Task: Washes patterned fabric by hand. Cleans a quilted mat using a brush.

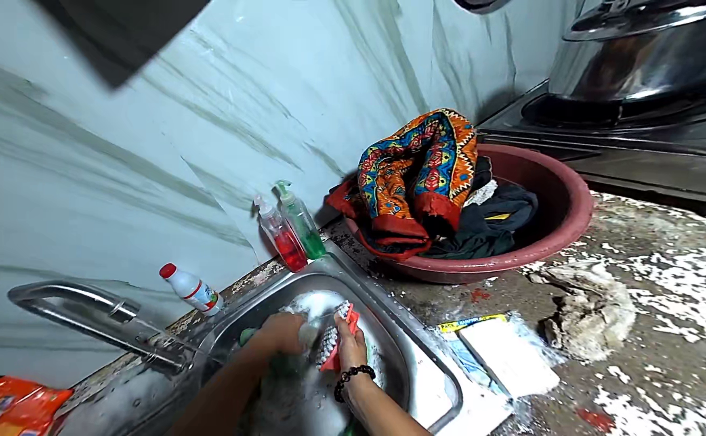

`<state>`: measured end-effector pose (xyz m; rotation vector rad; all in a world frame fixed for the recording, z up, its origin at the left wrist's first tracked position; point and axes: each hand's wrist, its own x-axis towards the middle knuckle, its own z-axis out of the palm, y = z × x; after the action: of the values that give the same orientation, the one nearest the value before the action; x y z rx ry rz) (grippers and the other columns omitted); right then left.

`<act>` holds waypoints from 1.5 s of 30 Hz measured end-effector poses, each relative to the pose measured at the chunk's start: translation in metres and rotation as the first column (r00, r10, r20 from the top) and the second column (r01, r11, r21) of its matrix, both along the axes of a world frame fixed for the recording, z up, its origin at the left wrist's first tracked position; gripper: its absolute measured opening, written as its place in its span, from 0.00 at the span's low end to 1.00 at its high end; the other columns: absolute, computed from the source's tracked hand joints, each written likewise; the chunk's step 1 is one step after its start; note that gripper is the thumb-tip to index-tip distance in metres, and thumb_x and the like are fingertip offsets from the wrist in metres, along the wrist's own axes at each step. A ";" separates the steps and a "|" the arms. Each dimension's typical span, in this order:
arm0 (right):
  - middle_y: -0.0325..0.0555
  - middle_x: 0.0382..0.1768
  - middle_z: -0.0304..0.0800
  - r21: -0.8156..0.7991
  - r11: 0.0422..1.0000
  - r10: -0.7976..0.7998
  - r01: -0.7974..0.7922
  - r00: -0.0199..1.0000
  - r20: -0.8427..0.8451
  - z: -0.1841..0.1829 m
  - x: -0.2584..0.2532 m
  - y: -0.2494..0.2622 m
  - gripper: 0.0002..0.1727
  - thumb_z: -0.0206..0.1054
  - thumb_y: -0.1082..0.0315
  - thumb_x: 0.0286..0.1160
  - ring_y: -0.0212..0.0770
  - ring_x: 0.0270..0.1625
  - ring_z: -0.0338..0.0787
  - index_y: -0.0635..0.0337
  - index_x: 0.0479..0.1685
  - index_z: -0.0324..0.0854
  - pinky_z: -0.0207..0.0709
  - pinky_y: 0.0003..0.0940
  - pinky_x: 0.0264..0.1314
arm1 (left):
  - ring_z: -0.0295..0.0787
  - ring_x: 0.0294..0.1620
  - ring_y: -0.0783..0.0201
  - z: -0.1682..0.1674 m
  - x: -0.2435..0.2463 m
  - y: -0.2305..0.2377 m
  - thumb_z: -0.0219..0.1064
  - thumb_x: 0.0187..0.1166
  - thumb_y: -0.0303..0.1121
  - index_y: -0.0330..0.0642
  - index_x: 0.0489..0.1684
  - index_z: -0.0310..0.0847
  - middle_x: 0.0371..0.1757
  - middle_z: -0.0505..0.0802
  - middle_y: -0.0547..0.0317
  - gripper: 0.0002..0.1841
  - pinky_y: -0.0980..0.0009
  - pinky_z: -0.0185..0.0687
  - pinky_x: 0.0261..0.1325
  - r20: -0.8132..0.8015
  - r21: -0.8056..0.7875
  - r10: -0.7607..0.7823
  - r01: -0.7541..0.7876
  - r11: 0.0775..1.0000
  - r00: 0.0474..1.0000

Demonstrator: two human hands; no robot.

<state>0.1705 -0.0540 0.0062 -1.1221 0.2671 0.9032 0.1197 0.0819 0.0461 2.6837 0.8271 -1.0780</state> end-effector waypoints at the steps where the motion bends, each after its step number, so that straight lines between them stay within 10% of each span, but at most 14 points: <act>1: 0.57 0.46 0.81 0.034 0.999 0.018 -0.019 1.000 0.008 -0.001 -0.004 0.000 0.26 0.64 0.64 0.87 0.41 0.38 0.82 0.71 0.76 0.65 0.79 0.37 0.43 | 0.76 0.77 0.32 0.013 -0.003 -0.002 0.69 0.80 0.45 0.34 0.77 0.74 0.73 0.83 0.30 0.30 0.31 0.67 0.75 0.001 0.020 0.007 -0.007 1.000 1.000; 9: 0.55 0.46 0.84 0.186 0.932 0.262 -0.310 0.934 0.243 0.004 -0.050 -0.045 0.38 0.77 0.71 0.67 0.38 0.39 0.89 0.70 0.75 0.61 0.87 0.33 0.42 | 0.81 0.70 0.32 0.098 -0.011 -0.044 0.66 0.83 0.37 0.34 0.80 0.70 0.66 0.86 0.30 0.28 0.32 0.73 0.69 0.098 0.134 0.070 -0.083 0.987 0.993; 13: 0.45 0.42 0.87 0.176 0.630 0.583 -0.756 0.611 0.535 0.018 -0.072 -0.070 0.38 0.80 0.74 0.56 0.31 0.40 0.90 0.72 0.70 0.67 0.87 0.29 0.46 | 0.85 0.66 0.35 0.131 -0.012 -0.056 0.67 0.81 0.37 0.31 0.73 0.75 0.62 0.88 0.32 0.26 0.34 0.77 0.64 0.199 0.171 0.176 -0.211 0.963 0.964; 19: 0.53 0.52 0.88 0.068 0.268 0.780 -0.961 0.258 0.571 0.032 -0.131 -0.049 0.26 0.71 0.73 0.75 0.34 0.46 0.87 0.71 0.73 0.73 0.82 0.33 0.52 | 0.85 0.65 0.38 0.166 -0.021 -0.071 0.63 0.85 0.41 0.26 0.62 0.79 0.60 0.87 0.31 0.22 0.36 0.77 0.64 0.297 0.073 0.351 -0.388 0.919 0.888; 22: 0.57 0.55 0.86 0.065 0.287 0.809 -0.956 0.278 0.518 0.028 -0.162 -0.025 0.28 0.72 0.70 0.77 0.40 0.48 0.88 0.71 0.74 0.71 0.83 0.38 0.56 | 0.83 0.65 0.41 0.172 -0.031 -0.068 0.63 0.86 0.36 0.23 0.64 0.77 0.62 0.86 0.31 0.21 0.42 0.74 0.68 0.465 -0.162 0.527 -0.517 0.841 0.711; 25: 0.64 0.65 0.82 0.114 0.400 0.772 -0.909 0.402 0.492 0.021 -0.178 -0.006 0.39 0.72 0.70 0.76 0.44 0.58 0.87 0.73 0.85 0.57 0.81 0.41 0.64 | 0.83 0.58 0.51 0.165 -0.046 -0.070 0.62 0.87 0.34 0.29 0.69 0.74 0.59 0.86 0.38 0.19 0.52 0.78 0.62 0.539 -0.539 0.781 -0.584 0.607 0.315; 31: 0.51 0.34 0.84 0.041 0.743 0.642 -0.668 0.729 0.235 0.036 -0.156 -0.024 0.27 0.74 0.64 0.77 0.38 0.30 0.83 0.74 0.67 0.73 0.82 0.37 0.36 | 0.84 0.38 0.59 0.139 -0.062 -0.087 0.60 0.86 0.36 0.39 0.58 0.78 0.41 0.86 0.51 0.12 0.61 0.82 0.42 0.252 -0.950 0.902 -0.265 0.162 -0.351; 33: 0.40 0.20 0.76 0.007 0.730 0.675 -0.684 0.722 0.153 0.038 -0.136 -0.037 0.15 0.64 0.60 0.87 0.33 0.20 0.79 0.66 0.42 0.79 0.79 0.31 0.27 | 0.83 0.35 0.61 0.133 -0.069 -0.093 0.56 0.88 0.37 0.40 0.52 0.78 0.37 0.85 0.54 0.11 0.63 0.81 0.38 0.180 -0.975 0.888 -0.196 0.104 -0.424; 36: 0.33 0.13 0.71 0.032 0.684 0.721 -0.729 0.682 0.122 0.031 -0.101 -0.060 0.23 0.44 0.65 0.96 0.28 0.15 0.74 0.57 0.24 0.72 0.75 0.24 0.22 | 0.83 0.32 0.63 0.115 -0.090 -0.093 0.55 0.88 0.39 0.42 0.50 0.78 0.34 0.85 0.56 0.11 0.66 0.81 0.34 0.179 -0.980 0.866 -0.166 0.113 -0.467; 41: 0.38 0.19 0.76 -0.192 0.714 0.696 -0.674 0.650 0.306 0.024 -0.047 -0.079 0.10 0.55 0.77 0.87 0.29 0.20 0.76 0.67 0.36 0.79 0.75 0.25 0.27 | 0.87 0.36 0.60 0.096 -0.125 -0.089 0.56 0.88 0.37 0.41 0.53 0.77 0.36 0.87 0.52 0.11 0.62 0.83 0.38 0.110 -0.988 0.821 -0.153 0.028 -0.560; 45: 0.47 0.38 0.84 -0.390 0.612 0.781 -0.688 0.446 0.437 0.057 -0.020 -0.076 0.09 0.60 0.76 0.84 0.32 0.39 0.82 0.73 0.53 0.81 0.78 0.29 0.50 | 0.87 0.39 0.59 0.105 -0.140 -0.093 0.59 0.87 0.32 0.39 0.60 0.75 0.41 0.88 0.49 0.11 0.62 0.84 0.42 0.150 -0.984 0.796 -0.166 0.063 -0.587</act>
<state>0.1506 -0.1299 0.0631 -1.6517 -0.7634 1.2609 -0.0204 -0.0106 0.1514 0.8367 1.2228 0.8935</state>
